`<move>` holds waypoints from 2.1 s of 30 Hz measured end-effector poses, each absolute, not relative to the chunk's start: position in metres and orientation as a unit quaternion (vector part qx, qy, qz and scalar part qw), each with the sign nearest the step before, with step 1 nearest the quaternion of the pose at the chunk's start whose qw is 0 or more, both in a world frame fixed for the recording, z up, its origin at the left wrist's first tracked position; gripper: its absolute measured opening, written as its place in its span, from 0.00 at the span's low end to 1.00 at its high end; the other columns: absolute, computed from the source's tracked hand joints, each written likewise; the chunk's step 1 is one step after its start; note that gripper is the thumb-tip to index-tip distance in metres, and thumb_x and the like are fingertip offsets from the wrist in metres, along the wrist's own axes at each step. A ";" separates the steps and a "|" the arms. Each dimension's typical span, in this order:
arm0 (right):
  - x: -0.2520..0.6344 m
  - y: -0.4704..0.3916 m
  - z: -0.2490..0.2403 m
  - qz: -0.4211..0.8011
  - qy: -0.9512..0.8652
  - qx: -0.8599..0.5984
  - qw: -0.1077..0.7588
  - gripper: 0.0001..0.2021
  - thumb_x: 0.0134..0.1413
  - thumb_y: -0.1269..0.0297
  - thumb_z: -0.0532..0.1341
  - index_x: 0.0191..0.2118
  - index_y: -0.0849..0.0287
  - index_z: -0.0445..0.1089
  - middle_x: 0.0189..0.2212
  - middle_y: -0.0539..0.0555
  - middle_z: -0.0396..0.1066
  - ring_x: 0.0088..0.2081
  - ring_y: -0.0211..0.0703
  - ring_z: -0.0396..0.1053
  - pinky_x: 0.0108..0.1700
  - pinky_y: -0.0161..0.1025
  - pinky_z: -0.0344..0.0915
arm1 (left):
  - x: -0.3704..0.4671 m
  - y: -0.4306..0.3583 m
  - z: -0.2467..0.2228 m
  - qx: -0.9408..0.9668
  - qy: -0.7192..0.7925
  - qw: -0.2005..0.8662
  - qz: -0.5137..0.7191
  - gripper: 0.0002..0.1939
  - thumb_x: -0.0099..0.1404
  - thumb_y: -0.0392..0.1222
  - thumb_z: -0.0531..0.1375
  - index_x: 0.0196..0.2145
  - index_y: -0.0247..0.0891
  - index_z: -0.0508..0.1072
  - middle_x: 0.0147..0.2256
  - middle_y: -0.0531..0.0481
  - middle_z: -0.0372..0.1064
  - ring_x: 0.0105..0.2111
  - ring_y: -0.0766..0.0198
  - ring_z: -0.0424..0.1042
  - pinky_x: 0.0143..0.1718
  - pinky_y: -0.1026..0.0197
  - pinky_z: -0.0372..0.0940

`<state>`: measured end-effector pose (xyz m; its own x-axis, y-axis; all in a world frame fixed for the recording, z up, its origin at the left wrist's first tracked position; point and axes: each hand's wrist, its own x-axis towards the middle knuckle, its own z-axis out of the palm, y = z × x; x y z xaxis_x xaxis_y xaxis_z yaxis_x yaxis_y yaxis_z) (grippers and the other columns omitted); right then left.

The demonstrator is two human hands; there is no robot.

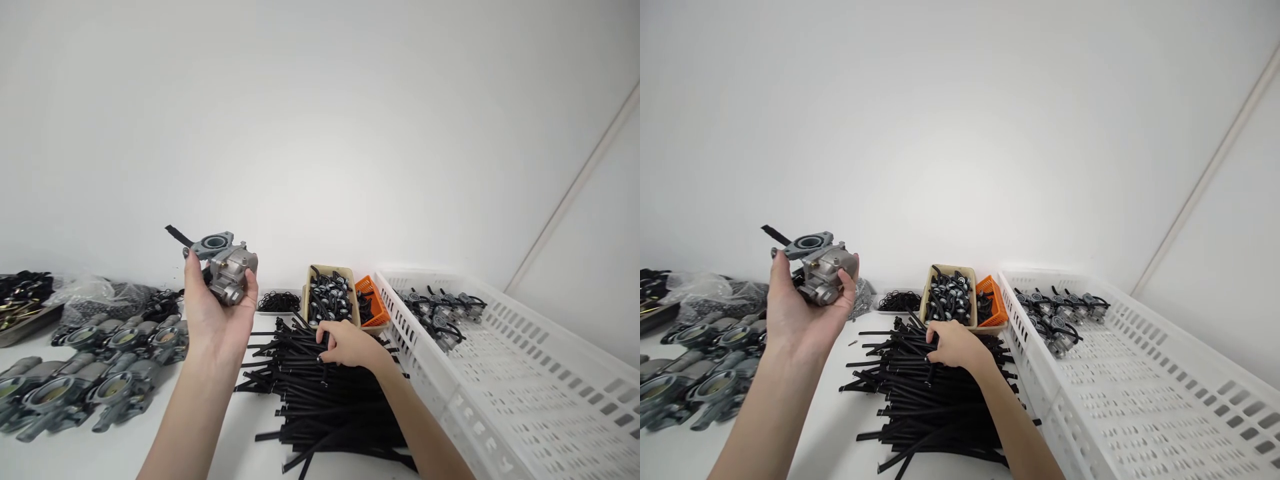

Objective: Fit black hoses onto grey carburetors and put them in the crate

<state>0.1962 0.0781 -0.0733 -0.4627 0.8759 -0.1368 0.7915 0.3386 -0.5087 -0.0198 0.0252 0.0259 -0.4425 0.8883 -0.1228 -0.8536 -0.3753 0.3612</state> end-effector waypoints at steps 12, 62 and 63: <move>0.196 0.089 -0.077 0.327 -0.785 -0.512 0.125 0.05 0.43 0.75 0.64 0.25 0.58 0.69 0.17 0.46 0.68 0.23 0.41 0.71 0.27 0.34 0.62 | -0.007 0.027 0.021 0.088 0.218 0.511 0.827 0.15 0.69 0.52 0.61 0.46 0.40 0.75 0.47 0.45 0.75 0.45 0.60 0.77 0.27 0.72 0.71; 0.168 0.031 -0.031 0.527 -0.470 -0.216 0.674 0.14 0.41 0.53 0.78 0.29 0.55 0.79 0.26 0.48 0.74 0.27 0.35 0.73 0.33 0.31 0.73 | 0.046 0.014 0.000 0.332 0.278 0.456 0.777 0.36 0.51 0.54 0.74 0.56 0.50 0.69 0.43 0.49 0.73 0.32 0.65 0.69 0.23 0.67 0.65; 0.167 0.031 -0.031 0.526 -0.466 -0.213 0.679 0.14 0.40 0.53 0.78 0.28 0.56 0.79 0.25 0.48 0.73 0.26 0.34 0.72 0.32 0.30 0.73 | 0.046 0.014 0.000 0.332 0.277 0.457 0.777 0.36 0.51 0.54 0.74 0.56 0.50 0.69 0.43 0.49 0.72 0.32 0.65 0.69 0.23 0.68 0.64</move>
